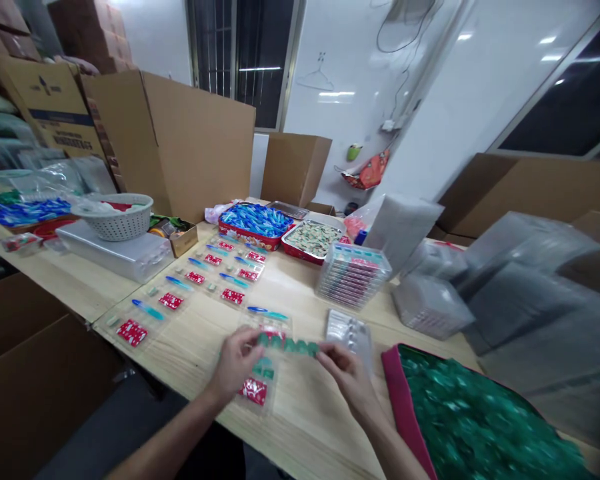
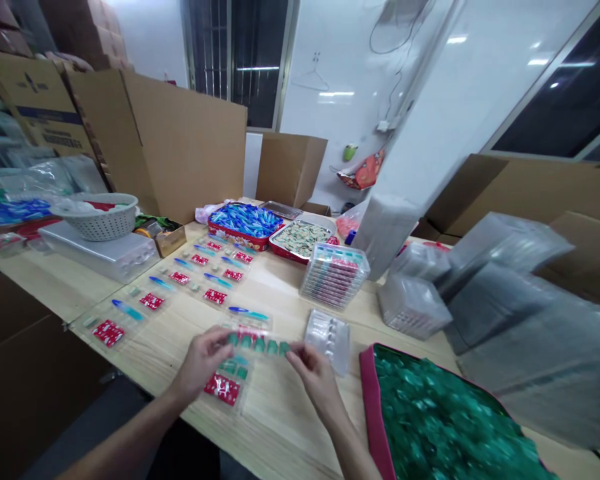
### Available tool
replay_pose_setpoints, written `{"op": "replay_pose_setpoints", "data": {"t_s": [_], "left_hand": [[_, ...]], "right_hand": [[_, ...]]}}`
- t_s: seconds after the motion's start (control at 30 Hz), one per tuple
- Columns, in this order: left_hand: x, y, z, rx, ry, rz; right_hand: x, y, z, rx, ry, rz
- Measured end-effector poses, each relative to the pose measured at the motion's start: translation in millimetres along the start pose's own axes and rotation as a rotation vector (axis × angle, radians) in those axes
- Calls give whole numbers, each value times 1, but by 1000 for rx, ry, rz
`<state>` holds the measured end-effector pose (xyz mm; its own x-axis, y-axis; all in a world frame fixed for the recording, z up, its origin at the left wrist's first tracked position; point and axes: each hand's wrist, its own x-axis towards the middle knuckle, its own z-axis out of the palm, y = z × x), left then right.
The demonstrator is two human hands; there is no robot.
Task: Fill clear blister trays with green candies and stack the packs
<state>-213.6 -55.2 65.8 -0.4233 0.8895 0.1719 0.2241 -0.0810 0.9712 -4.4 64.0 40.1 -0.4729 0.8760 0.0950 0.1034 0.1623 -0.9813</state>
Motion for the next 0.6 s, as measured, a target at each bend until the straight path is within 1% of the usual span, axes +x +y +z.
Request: {"op": "replay_pose_setpoints", "data": {"t_s": [0.07,0.1,0.17,0.23,0.33,0.43,0.6], "left_hand": [[33,-12,-8,-10,142,-170],[48,-20,-11,17,183,-210],[73,-37,-16,102,220,-261],[89,-52,-19,226,217,-288],[99,-68,-23,438,192,-294],[98,-76,-23,601,147,-286],[96,-78,-18,746,92,-291]], "right_hand": [[31,-3,19,32,-2,46],[45,-2,28,42,0,89],[68,4,43,41,10,166],[85,15,51,21,27,209],[95,34,53,-35,61,236],[93,48,48,-109,92,240],[89,52,45,-206,104,216]]}}
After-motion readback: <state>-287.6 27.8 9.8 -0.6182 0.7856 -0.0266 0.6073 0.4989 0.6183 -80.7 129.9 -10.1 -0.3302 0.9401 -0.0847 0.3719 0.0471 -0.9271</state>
